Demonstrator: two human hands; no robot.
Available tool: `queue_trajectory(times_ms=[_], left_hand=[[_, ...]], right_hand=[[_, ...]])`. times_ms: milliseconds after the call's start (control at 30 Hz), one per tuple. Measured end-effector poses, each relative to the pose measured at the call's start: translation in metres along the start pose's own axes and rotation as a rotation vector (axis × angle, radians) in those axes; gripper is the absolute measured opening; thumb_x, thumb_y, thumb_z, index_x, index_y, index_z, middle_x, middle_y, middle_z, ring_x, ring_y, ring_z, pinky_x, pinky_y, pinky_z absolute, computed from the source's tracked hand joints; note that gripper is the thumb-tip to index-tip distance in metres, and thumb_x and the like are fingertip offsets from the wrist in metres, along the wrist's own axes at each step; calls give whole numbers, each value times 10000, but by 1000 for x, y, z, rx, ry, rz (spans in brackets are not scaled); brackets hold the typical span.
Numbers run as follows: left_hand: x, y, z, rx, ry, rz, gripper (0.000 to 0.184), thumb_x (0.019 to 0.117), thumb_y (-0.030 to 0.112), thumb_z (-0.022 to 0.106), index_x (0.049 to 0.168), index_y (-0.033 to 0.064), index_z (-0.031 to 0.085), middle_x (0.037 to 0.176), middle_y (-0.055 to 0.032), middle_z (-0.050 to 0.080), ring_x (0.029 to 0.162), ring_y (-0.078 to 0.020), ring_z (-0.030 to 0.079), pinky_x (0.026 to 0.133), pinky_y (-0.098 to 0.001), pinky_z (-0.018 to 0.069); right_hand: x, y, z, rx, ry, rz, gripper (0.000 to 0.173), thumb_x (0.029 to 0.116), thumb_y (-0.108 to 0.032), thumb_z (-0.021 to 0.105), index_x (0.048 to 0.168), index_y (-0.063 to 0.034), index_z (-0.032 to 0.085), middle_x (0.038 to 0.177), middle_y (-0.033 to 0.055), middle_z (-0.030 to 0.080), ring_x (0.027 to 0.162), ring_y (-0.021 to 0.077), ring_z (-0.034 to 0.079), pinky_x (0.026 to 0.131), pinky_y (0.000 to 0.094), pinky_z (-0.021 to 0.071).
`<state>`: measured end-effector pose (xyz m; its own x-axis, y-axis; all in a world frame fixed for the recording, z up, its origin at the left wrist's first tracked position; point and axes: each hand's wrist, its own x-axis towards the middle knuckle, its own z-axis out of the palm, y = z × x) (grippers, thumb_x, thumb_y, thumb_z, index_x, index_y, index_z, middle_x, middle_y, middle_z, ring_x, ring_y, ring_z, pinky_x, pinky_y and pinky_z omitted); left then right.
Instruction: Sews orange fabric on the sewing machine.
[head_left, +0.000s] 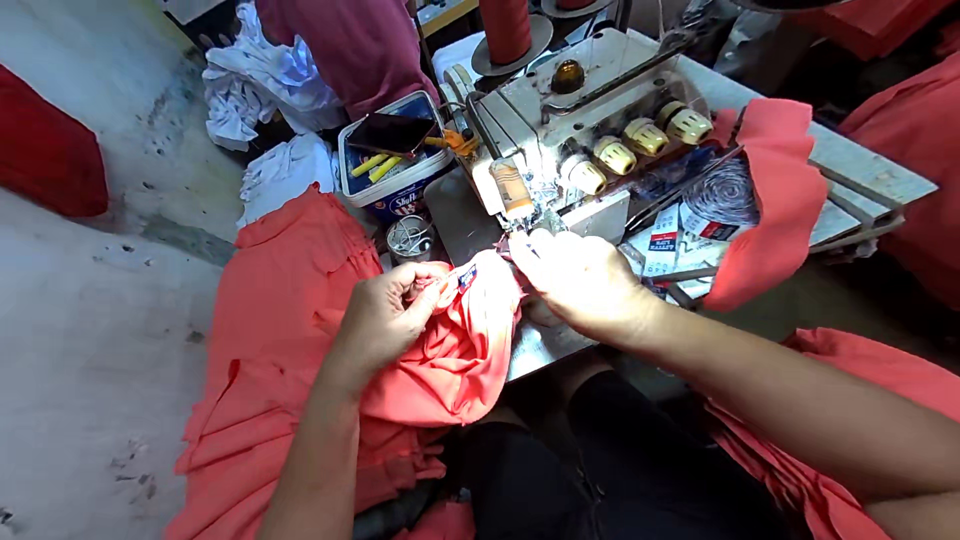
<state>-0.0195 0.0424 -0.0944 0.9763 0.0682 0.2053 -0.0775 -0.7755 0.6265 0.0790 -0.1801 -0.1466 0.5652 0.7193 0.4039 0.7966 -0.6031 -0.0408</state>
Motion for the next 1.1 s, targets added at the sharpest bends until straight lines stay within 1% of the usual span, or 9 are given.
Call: queue_trajectory(times_ms=[67,200,333,433,600,800,933,1000,1100], left_hand=[[-1,1,5,-40,13,-35,75,956,62,640,1009,47,691,727,51,671,593,51,604,576,-137,522],[-3,7,10,-213,11,-136,70,1011,36,573,1055,26,627,765,37,708,626,4,674,603,-166,575],[-5,11,15,-365,0,-180,68,1061,31,474,1096,42,531,781,32,728,680,-42,719,648,-206,605],[-5,8,19,-339,-25,-136,114,1083,80,415,1134,36,508,785,16,684,694,-62,715,661,-239,616],[-3,10,23,-251,-13,-87,125,1083,105,400,1132,29,486,777,5,606,673,-52,669,640,-243,596],[-4,10,26,-117,-22,3,143,1056,88,424,1128,8,519,805,-24,633,675,-49,662,646,-234,579],[-4,12,28,-96,0,25,148,1038,75,428,1132,17,526,817,-5,661,679,-15,654,655,-198,562],[-6,10,25,-170,27,1,143,1063,93,425,1151,15,508,794,0,663,670,-39,683,643,-223,594],[-9,1,15,-226,41,-26,238,1058,153,488,1249,11,483,800,30,672,677,-13,671,635,-200,580]], right_hand=[[3,0,6,1,44,-30,396,849,22,693,1244,-9,692,966,216,661,746,373,668,513,440,490],[2,1,8,36,50,-45,319,873,18,672,1187,-26,710,937,210,658,727,378,664,488,442,473],[-3,-3,-4,305,212,40,297,962,-148,583,1194,-22,720,938,161,694,703,307,687,512,438,507],[-8,-20,-14,406,223,20,272,970,-169,559,1143,-41,726,888,102,688,654,242,668,481,397,483],[-7,-30,-5,409,249,-51,259,1000,-193,542,1100,-56,738,967,101,729,684,232,695,497,380,508],[-6,-32,-3,419,242,-36,243,975,-158,563,1100,-67,751,917,119,705,665,258,685,487,389,503],[-8,-31,0,428,281,-46,233,975,-127,550,1063,-99,763,878,99,704,652,236,681,474,368,492],[-18,-28,0,501,313,34,240,987,-148,556,1103,-76,753,944,91,736,708,210,706,533,371,539],[-42,-5,13,644,393,356,337,1014,-185,580,1294,-4,629,1021,115,715,750,178,677,657,372,573]])
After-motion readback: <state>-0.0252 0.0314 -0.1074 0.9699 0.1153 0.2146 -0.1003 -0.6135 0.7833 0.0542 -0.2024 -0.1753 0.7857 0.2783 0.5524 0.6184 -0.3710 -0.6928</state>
